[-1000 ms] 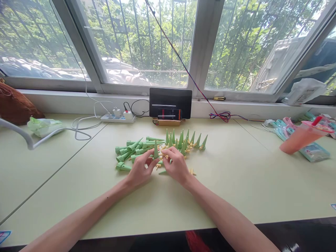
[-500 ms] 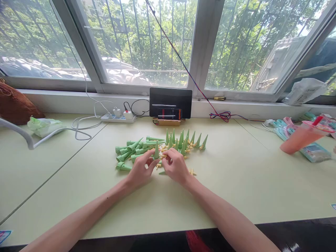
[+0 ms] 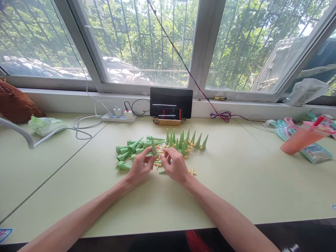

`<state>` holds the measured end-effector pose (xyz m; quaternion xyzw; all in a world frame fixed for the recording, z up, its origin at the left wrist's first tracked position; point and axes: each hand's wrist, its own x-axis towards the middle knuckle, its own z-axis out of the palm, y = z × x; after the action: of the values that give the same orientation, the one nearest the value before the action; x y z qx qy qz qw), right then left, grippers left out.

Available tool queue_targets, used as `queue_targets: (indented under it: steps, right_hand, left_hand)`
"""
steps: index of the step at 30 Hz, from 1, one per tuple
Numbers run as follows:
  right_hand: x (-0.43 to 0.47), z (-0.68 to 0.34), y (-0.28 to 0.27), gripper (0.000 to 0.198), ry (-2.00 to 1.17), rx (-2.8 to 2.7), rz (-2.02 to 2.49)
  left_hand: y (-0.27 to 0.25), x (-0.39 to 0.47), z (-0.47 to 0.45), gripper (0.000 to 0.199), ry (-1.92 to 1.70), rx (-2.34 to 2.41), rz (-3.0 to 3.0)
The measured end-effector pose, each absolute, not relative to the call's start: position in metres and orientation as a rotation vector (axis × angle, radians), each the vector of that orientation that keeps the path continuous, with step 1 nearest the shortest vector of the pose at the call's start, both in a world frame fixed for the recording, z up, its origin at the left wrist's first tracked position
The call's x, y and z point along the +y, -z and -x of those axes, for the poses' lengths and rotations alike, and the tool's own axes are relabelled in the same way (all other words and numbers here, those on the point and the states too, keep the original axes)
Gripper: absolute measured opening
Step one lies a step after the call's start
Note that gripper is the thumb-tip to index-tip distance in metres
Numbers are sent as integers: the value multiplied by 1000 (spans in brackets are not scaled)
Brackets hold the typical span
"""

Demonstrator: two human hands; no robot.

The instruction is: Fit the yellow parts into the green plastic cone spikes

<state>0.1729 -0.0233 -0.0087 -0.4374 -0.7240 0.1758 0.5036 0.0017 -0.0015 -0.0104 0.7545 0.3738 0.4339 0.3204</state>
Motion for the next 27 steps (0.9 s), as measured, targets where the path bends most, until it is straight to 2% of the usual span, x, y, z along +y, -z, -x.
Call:
queue_targets:
  steps: [27]
  right_hand:
    - [-20, -175, 16, 29, -400, -1847, 1060]
  left_hand:
    - [14, -4, -3, 24, -1124, 898, -2081]
